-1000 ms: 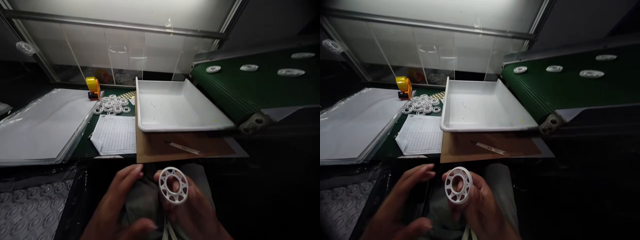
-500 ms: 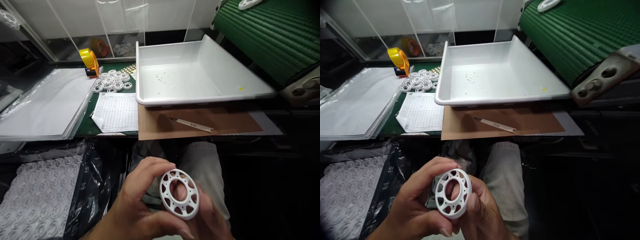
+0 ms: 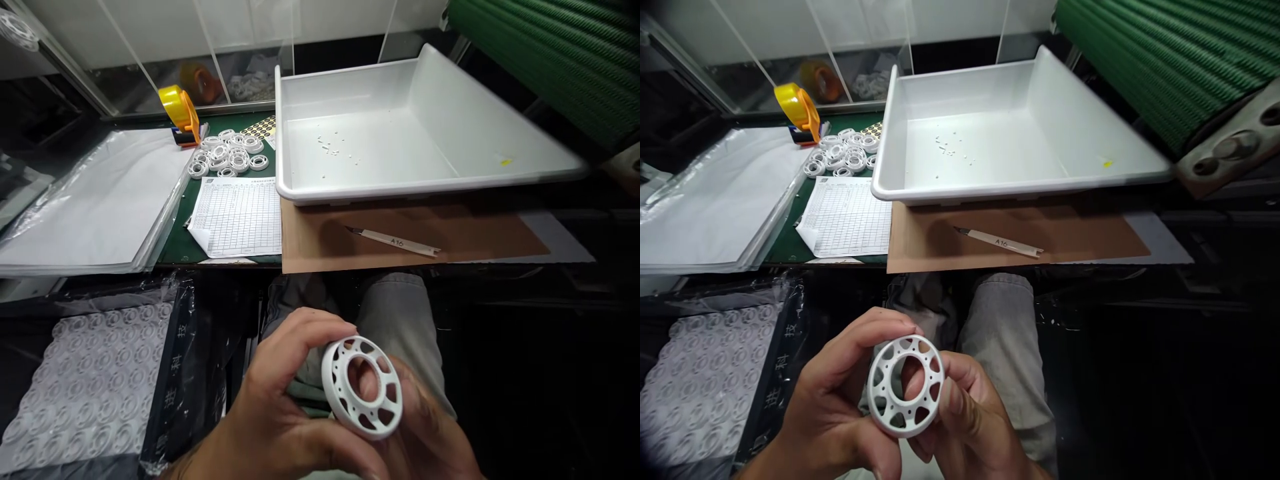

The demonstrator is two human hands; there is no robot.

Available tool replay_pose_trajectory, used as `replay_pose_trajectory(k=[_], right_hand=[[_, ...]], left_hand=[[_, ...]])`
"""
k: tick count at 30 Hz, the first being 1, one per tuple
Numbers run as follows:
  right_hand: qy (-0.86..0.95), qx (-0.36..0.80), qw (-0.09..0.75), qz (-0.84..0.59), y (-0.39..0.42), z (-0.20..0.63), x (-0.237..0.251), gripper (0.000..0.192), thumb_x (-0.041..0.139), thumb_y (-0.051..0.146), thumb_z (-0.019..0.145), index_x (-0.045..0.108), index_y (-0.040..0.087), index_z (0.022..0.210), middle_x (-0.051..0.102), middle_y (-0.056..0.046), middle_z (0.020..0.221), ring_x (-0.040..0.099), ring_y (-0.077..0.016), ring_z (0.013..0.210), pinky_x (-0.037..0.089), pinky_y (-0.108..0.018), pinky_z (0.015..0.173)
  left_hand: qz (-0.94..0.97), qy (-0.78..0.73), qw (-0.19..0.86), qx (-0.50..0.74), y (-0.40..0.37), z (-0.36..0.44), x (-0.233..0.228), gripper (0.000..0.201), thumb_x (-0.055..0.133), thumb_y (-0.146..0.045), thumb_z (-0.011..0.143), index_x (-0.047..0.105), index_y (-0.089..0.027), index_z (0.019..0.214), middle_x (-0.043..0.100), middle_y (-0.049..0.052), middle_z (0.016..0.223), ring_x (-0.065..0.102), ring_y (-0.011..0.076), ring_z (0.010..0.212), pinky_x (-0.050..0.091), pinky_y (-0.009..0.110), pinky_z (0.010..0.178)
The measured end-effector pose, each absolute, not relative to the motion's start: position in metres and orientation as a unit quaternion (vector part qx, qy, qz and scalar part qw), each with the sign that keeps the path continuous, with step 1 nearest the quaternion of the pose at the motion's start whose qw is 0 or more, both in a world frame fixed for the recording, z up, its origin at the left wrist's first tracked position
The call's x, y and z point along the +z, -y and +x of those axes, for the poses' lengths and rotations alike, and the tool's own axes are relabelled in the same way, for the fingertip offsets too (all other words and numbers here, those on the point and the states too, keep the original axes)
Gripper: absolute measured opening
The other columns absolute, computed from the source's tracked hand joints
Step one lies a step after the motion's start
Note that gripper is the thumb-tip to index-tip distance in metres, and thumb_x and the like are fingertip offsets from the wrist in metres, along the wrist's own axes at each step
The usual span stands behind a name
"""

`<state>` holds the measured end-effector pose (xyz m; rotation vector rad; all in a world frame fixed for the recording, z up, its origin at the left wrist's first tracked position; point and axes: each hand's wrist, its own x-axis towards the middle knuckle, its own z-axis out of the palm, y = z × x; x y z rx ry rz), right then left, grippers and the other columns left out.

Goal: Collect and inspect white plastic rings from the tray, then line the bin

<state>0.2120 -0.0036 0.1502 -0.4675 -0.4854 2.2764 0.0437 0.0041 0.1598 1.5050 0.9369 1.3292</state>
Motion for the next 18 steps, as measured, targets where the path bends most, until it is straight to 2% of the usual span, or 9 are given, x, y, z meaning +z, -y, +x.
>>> replay_pose_trajectory(k=[5,8,11,14,18], right_hand=[[0.159,0.907,0.364,-0.139,-0.001,0.213,0.14,0.026,0.067,0.047,0.099,0.075,0.022,0.1,0.04,-0.003,0.071,0.036,-0.0104,0.066,0.029,-0.023,0.066],[0.146,0.904,0.373,-0.15,-0.003,0.212,0.133,0.023,0.067,0.041,0.1,0.076,0.02,0.097,0.048,-0.004,0.076,0.042,-0.008,0.066,0.035,-0.018,0.065],[0.151,0.897,0.376,-0.177,-0.004,0.214,0.128,0.025,0.068,0.042,0.099,0.075,0.019,0.096,0.049,-0.005,0.077,0.044,-0.0082,0.069,0.037,-0.018,0.065],[0.194,0.882,0.387,-0.187,-0.006,0.217,0.124,0.026,0.064,0.043,0.102,0.077,0.022,0.1,0.048,-0.005,0.081,0.044,-0.0082,0.07,0.037,-0.018,0.065],[0.304,0.833,0.423,-0.187,-0.016,0.224,0.124,0.024,0.064,0.043,0.102,0.078,0.024,0.099,0.044,-0.004,0.082,0.045,-0.009,0.073,0.039,-0.02,0.067]], left_hand=[[0.646,-0.38,0.387,0.537,-0.004,0.042,0.159,0.079,0.093,-0.045,0.067,0.06,-0.024,0.137,0.062,0.005,0.127,0.061,0.0134,0.119,0.053,0.017,0.104],[0.673,-0.375,0.361,0.525,-0.003,0.043,0.158,0.078,0.092,-0.04,0.07,0.057,-0.021,0.137,0.064,0.005,0.129,0.062,0.0136,0.121,0.054,0.018,0.105],[0.686,-0.369,0.355,0.516,-0.002,0.044,0.155,0.077,0.09,-0.035,0.076,0.052,-0.021,0.142,0.064,0.007,0.132,0.062,0.0154,0.124,0.054,0.022,0.108],[0.708,-0.352,0.33,0.517,-0.001,0.046,0.15,0.092,0.087,-0.024,0.081,0.039,-0.022,0.158,0.063,0.011,0.139,0.06,0.0173,0.129,0.051,0.029,0.114],[0.749,-0.35,0.254,0.502,-0.003,0.046,0.145,0.103,0.082,-0.025,0.087,0.021,-0.022,0.17,0.061,0.013,0.144,0.054,0.02,0.14,0.045,0.037,0.121]])
